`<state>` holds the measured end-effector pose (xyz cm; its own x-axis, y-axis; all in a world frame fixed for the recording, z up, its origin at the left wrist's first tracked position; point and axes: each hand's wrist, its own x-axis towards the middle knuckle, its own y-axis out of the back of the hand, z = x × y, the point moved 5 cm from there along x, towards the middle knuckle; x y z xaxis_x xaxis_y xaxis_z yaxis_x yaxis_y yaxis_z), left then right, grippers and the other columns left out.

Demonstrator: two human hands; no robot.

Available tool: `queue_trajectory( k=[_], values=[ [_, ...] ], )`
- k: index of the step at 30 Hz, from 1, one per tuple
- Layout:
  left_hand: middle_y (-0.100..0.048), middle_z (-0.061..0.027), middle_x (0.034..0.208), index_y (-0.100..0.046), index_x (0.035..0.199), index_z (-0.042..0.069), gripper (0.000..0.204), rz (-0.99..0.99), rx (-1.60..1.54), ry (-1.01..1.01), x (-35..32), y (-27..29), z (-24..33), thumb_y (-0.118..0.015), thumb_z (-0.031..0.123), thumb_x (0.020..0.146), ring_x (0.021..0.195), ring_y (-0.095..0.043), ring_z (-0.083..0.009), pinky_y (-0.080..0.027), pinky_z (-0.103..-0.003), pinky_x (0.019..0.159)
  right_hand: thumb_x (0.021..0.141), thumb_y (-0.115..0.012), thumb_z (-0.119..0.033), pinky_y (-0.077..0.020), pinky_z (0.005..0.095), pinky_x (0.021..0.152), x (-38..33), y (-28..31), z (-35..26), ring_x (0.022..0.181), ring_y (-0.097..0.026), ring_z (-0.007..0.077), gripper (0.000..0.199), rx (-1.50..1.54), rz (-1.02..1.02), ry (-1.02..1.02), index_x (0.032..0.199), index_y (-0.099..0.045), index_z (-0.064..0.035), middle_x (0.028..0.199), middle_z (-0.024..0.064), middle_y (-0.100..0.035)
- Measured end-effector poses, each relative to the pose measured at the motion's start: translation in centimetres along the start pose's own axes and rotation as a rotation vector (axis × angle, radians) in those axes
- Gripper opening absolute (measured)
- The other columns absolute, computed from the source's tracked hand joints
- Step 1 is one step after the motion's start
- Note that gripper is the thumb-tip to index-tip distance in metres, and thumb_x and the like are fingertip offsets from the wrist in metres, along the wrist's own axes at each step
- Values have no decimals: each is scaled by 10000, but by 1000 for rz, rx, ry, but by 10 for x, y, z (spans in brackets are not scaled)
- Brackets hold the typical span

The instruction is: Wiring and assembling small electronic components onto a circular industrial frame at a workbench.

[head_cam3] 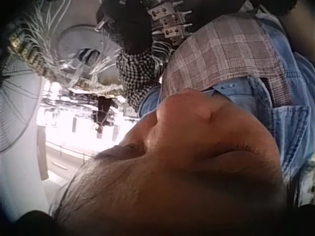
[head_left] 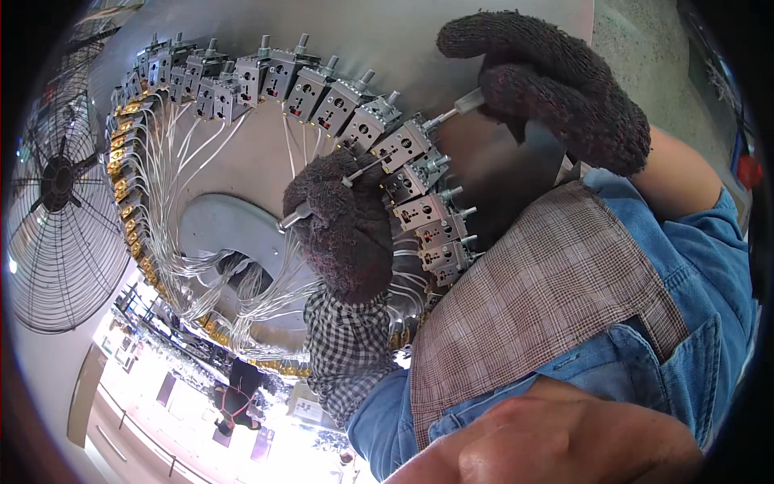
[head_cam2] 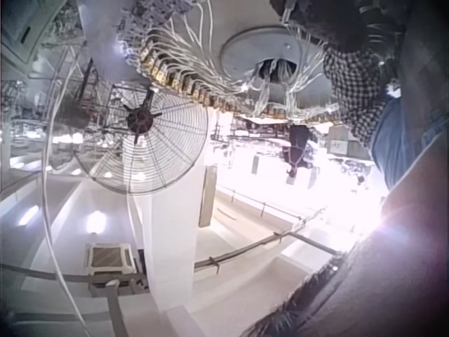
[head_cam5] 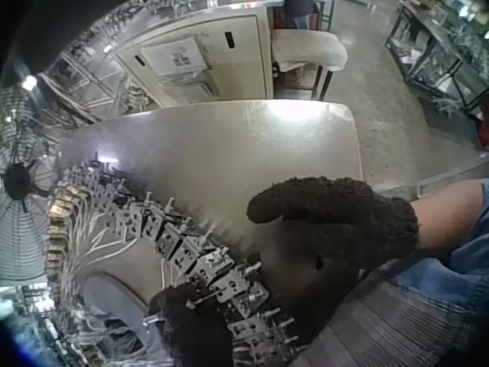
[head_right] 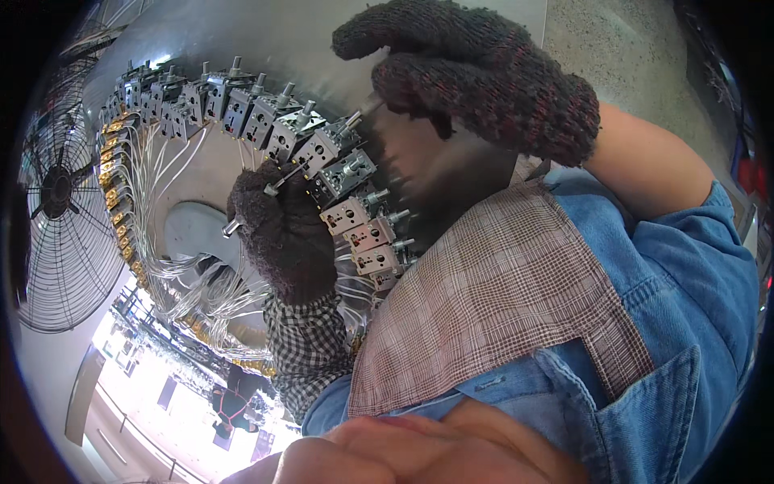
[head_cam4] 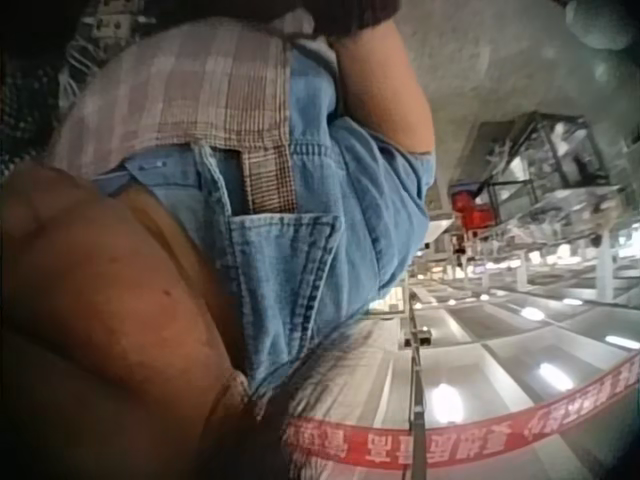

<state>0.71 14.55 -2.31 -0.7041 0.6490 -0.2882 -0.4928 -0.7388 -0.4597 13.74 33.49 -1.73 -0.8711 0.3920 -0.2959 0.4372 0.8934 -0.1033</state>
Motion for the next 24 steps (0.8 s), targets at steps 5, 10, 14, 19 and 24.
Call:
queue_trajectory(
  k=[5, 10, 14, 19, 24],
  values=[
    [-494, -140, 1044, -475, 993, -13, 165, 44, 57, 11, 0, 2, -2, -438, 129, 916, 974, -527, -200, -489, -288, 851, 911, -470, -237, -461, 212, 567, 0, 2, -2, 682, -553, 77, 342, 0, 7, -239, 1212, -494, -76, 780, 25, -554],
    [-494, -130, 1015, -488, 970, -18, 106, 175, 224, 4, -3, 1, 1, -473, 49, 889, 910, -540, -186, -486, -262, 800, 913, -466, -245, -469, 219, 574, 0, 0, 0, 688, -551, 79, 332, -6, 2, -57, 1202, -505, -85, 802, 28, -551],
    [-501, -115, 971, -500, 951, -13, 128, 212, 160, 38, 0, 4, 1, -538, -27, 830, 889, -541, -183, -475, -266, 758, 914, -467, -242, -466, 212, 584, 3, 1, 3, 677, -539, 73, 322, -43, 11, -25, 1202, -509, -105, 793, 23, -547],
    [-507, -110, 949, -512, 931, -5, 113, 240, 177, 11, -1, 2, 1, -545, -29, 826, 884, -543, -198, -464, -283, 737, 909, -477, -229, -449, 194, 571, 3, 0, -1, 654, -517, 61, 324, 42, 74, -92, 1206, -504, -100, 786, 12, -544],
    [-488, -112, 966, -497, 952, -10, 104, 174, 242, 13, 0, -1, 2, -504, -14, 849, 917, -534, -199, -476, -291, 788, 908, -481, -234, -427, 189, 521, 3, -1, -1, 603, -500, 51, 300, 29, 58, -136, 1168, -530, -94, 811, 3, -565]
  ],
)
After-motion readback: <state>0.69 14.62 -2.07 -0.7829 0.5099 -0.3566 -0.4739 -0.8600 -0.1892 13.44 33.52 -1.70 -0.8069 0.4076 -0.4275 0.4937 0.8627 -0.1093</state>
